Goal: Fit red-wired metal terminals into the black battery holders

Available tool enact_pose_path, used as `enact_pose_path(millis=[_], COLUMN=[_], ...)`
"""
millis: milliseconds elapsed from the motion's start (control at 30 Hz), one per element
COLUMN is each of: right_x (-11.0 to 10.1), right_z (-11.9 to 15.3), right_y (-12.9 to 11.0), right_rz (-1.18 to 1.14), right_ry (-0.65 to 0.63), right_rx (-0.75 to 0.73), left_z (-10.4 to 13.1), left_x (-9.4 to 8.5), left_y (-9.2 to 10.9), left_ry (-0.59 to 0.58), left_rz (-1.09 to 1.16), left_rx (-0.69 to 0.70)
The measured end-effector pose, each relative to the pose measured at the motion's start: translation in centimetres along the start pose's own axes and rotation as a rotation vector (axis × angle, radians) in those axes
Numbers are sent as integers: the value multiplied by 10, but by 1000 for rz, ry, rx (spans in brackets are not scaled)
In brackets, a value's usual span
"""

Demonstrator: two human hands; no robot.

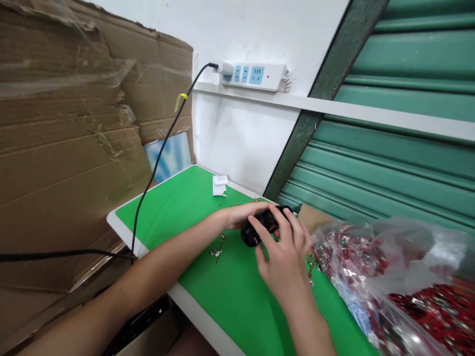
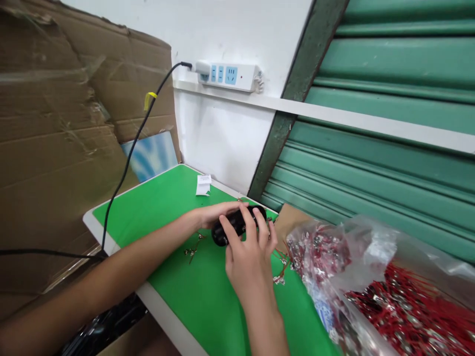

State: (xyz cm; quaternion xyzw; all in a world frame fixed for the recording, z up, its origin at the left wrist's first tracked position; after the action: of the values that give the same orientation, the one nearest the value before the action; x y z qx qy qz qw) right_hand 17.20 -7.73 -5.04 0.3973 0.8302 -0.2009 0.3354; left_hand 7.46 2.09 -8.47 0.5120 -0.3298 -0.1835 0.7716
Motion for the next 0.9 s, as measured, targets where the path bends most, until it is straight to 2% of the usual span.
enact_pose_path(millis=[67,133,200,267,333,400,467,533,600,667,800,900], right_x=[-2,-6,-6,3,16,22,18,10,4,2,3,-8], right_z=[-1,-2,-1,3,8,9,7,6,6,6,6,7], right_y=[2,10,24,38,45,49,55,62,69,73,77,78], right_rz=[-54,-181,-421,-767,-1088,-1248,-1267,-1244,-1209,-1159,-1004,-740], right_ry=[26,119,215,243,209,187,220,319,404,426,359,383], right_rx=[31,143,363,653,896,1013,1020,1000,998,1000,959,847], left_z=[2,3,7,12,15,15,15,14,14,15,13,7], left_x=[-1,-5,-5,-2,4,9,10,10,10,8,4,9], left_y=[1,9,18,24,24,22,20,17,13,12,9,5], left_ry=[19,98,176,210,198,146,74,-16,-103,-157,-133,-108], left_rz=[86,182,262,314,354,417,485,488,414,321,148,52], left_rx=[19,132,284,389,415,407,385,305,197,134,126,182])
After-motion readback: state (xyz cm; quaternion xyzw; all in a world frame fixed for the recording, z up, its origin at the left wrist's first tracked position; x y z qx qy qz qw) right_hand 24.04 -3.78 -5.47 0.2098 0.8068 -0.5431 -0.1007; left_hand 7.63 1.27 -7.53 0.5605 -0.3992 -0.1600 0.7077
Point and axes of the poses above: each hand's wrist, its own z-axis away from the middle knuckle, its own x-axis out of the palm, y = z × x, the point moved 5 cm from there along -z, towards the middle knuckle, and after that the axes turned 6 degrees about -z, right-handed, at the moved point
